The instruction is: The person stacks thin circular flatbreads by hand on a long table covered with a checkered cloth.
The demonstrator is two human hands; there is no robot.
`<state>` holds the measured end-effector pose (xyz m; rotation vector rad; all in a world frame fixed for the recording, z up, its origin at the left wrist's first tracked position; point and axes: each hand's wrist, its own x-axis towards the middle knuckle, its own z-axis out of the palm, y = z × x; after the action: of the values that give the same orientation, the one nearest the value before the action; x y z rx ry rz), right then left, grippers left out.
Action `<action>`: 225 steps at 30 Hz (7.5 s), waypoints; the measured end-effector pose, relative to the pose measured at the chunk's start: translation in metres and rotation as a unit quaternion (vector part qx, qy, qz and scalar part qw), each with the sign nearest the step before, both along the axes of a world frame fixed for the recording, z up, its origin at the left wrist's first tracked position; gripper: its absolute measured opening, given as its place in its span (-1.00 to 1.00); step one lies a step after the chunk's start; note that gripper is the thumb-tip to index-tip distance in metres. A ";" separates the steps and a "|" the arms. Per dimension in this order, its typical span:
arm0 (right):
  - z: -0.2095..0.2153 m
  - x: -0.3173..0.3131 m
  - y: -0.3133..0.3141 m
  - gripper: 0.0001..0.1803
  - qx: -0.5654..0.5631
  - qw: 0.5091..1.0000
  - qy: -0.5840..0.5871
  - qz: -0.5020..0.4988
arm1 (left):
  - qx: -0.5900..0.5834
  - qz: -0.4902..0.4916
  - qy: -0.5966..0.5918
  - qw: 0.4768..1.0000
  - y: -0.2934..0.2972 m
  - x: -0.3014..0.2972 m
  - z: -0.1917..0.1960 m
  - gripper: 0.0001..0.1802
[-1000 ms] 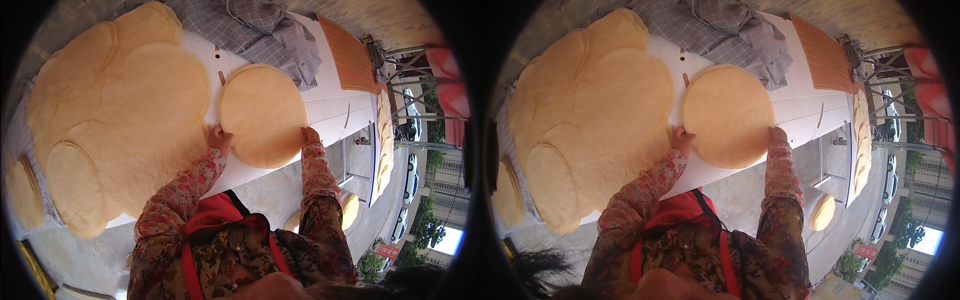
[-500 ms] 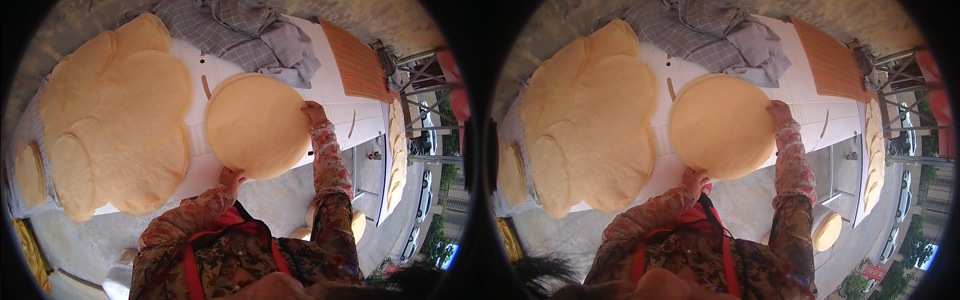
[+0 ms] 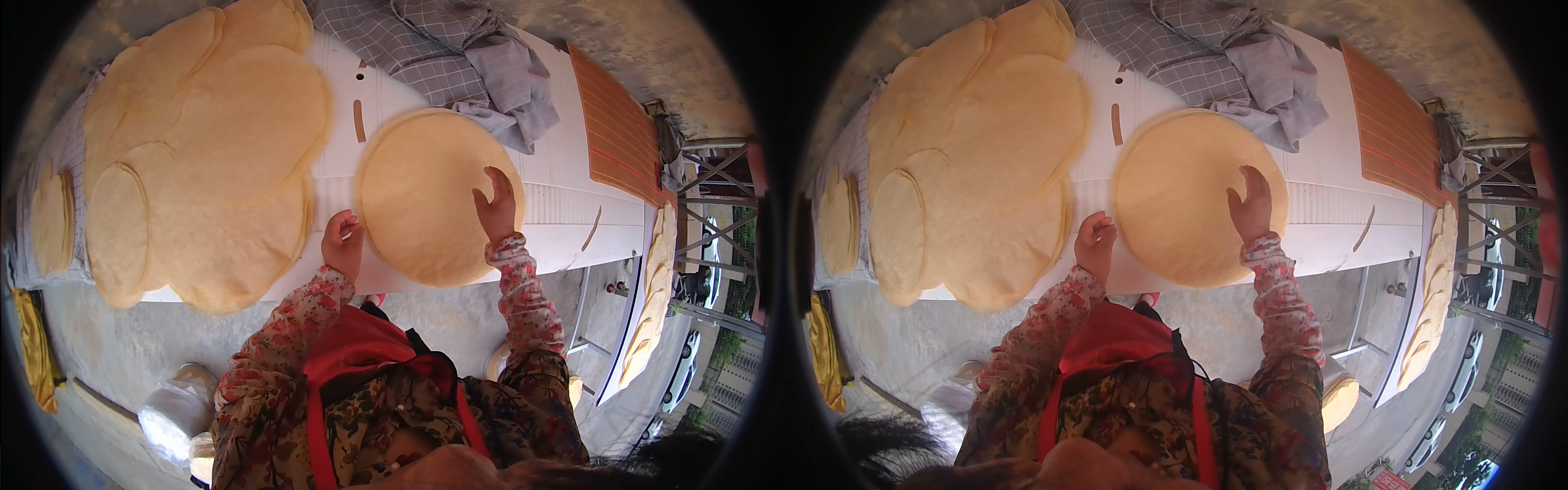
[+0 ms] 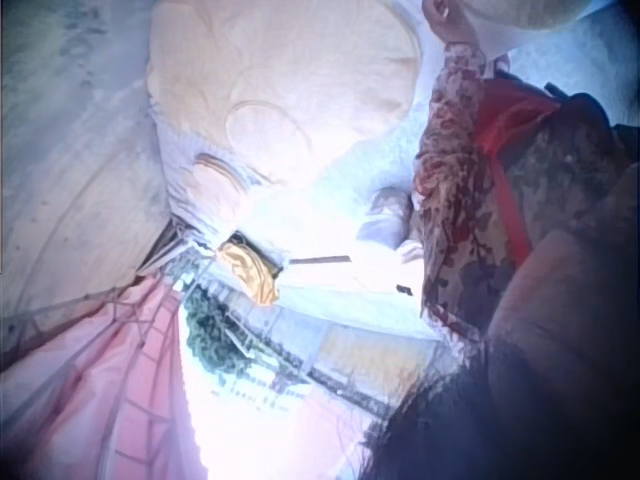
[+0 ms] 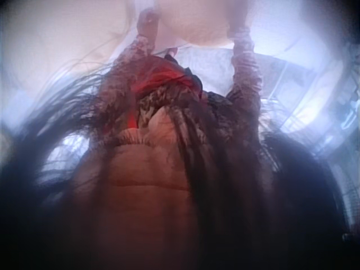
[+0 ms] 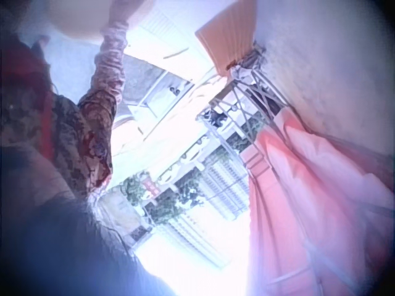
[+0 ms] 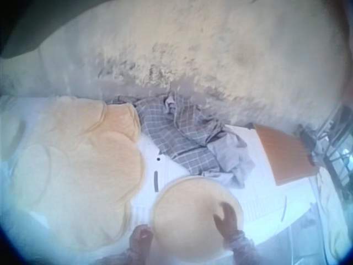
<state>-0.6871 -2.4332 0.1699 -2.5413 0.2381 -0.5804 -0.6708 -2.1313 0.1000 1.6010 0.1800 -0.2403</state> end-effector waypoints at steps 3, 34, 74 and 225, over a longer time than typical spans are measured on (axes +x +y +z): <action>0.009 -0.016 0.077 -0.48 0.044 0.996 0.014 0.074 | -0.017 -0.061 0.017 0.998 -0.005 0.030 0.015 -0.63; -0.012 -0.018 0.203 -0.47 -0.091 0.990 0.057 -0.096 | -0.276 -0.226 0.374 0.856 -0.007 0.073 0.075 -0.70; 0.018 -0.017 0.195 -0.59 -0.108 0.992 0.058 -0.037 | -0.289 -0.228 0.308 0.877 -0.017 0.057 0.050 -0.88; -0.065 -0.120 -0.065 -0.62 0.360 0.848 0.028 -0.387 | 0.222 -0.034 -0.043 0.973 -0.071 0.047 -0.039 -0.52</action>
<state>-0.8067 -2.4986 0.1048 -1.6493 1.2784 -0.5495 -0.6234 -2.2022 0.0608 2.0610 0.1146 -0.1907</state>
